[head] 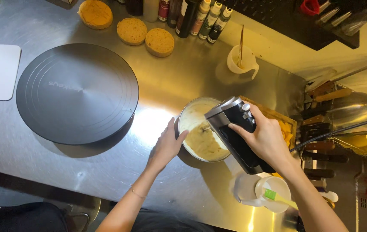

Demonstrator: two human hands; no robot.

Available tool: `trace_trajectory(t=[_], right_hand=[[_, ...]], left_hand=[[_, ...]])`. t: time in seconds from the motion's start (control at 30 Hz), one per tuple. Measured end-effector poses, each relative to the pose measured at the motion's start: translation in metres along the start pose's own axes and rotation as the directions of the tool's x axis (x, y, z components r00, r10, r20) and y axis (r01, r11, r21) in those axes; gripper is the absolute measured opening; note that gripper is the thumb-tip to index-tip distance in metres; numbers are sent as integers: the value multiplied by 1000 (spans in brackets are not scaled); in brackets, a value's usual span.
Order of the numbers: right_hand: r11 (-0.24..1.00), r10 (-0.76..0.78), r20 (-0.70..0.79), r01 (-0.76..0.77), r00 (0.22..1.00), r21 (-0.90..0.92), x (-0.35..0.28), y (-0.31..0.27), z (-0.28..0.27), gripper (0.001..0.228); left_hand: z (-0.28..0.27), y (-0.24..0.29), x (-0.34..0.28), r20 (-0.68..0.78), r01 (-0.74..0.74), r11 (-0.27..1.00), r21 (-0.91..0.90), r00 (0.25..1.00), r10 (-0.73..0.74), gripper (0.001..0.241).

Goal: Whip cream in a bowl using a hand mixer and then clean the mixer attachments.

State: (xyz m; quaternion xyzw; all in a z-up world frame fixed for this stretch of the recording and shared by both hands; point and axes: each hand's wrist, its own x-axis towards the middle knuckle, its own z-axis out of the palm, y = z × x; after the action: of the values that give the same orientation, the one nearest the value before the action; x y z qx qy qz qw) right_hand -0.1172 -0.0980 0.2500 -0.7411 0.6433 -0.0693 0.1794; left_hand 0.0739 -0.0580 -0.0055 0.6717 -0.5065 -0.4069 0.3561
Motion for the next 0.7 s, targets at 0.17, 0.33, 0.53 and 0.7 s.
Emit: trace_trajectory(t=[0.17, 0.33, 0.53, 0.7], right_hand=[[985, -157, -108, 164, 982, 56, -3, 0, 9, 63], [965, -245, -178, 256, 953, 46, -3, 8, 15, 60], [985, -102, -189, 126, 977, 121, -15, 0, 9, 54], [983, -132, -176, 151, 976, 104, -21, 3, 2, 45]], left_hand=[[-34, 130, -3, -124, -358, 886, -295, 934, 336, 62], [-21, 179, -1, -96, -452, 869, -200, 892, 442, 87], [-12, 194, -4, -70, -297, 926, -234, 955, 289, 80], [-16, 204, -12, -30, -235, 944, -233, 972, 234, 75]])
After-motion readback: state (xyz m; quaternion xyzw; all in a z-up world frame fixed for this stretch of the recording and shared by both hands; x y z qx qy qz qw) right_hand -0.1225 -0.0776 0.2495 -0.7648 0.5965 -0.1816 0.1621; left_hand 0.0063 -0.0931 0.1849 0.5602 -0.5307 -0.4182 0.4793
